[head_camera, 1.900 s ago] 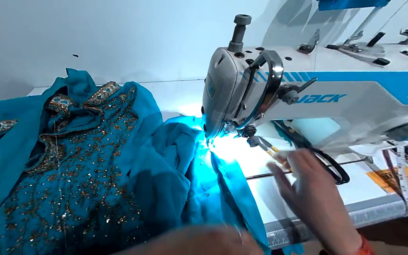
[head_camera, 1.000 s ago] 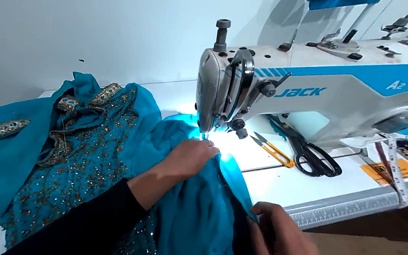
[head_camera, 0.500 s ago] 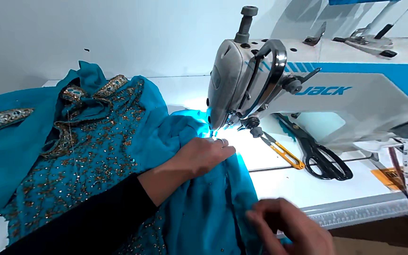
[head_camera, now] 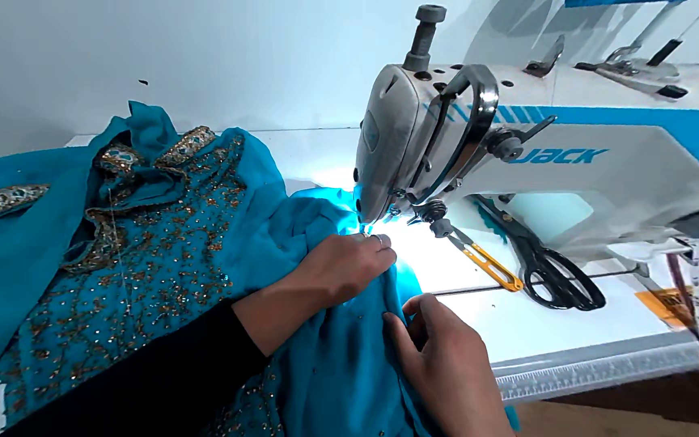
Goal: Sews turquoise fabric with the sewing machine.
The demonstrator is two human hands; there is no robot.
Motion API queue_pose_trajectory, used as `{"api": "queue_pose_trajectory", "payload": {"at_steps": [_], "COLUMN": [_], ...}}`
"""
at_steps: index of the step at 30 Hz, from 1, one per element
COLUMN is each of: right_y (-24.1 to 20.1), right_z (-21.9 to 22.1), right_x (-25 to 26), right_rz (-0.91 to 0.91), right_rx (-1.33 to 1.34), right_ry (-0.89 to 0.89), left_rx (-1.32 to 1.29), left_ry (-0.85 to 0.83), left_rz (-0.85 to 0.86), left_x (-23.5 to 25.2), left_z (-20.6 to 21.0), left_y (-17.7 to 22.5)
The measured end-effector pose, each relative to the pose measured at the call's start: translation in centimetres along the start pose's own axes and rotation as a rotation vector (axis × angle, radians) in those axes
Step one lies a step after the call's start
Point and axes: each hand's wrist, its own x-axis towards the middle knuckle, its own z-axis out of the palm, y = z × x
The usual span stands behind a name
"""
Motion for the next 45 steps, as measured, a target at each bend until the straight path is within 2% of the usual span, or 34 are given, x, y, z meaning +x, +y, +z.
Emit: {"api": "queue_pose_trajectory", "payload": {"at_steps": [6,11,19,24,32,38,40,43,45], "right_y": [-0.5,-1.8,-2.2,-1.7,-0.3,-0.1,-0.3,-0.6,-0.7], "right_z": [-0.4,-1.3,0.6,0.5,0.1,-0.2,-0.3,-0.4,-0.5], "right_x": [-0.4,-0.9,-2.0,-2.2,-2.6,-2.7,-2.7,-2.7,-2.8], "right_rz": [-0.075,-0.115,-0.221,-0.269,-0.199,-0.193,-0.192,-0.194,-0.177], "right_rx": [-0.079,-0.199,-0.268,-0.299,-0.197,-0.176,-0.176,-0.161,-0.151], "right_ry": [0.112,0.11,0.183,0.146,0.102,0.044,0.033,0.031,0.012], "left_rx": [0.0,0.037,-0.011,-0.055,-0.032,0.074,0.097,0.145,0.09], "left_ry": [0.026,0.071,0.089,0.041,-0.024,-0.099,-0.15,-0.174,-0.251], "left_rz": [0.032,0.098,0.066,0.023,0.055,0.054,0.003,-0.163,-0.275], "left_x": [0.0,0.1,-0.2,-0.3,-0.5,-0.6,-0.8,-1.3,-1.8], "left_z": [0.0,0.0,0.5,0.4,0.1,-0.1,-0.5,-0.8,-1.0], "left_y": [0.1,0.3,0.0,0.0,0.3,0.5,1.1,3.6,5.6]}}
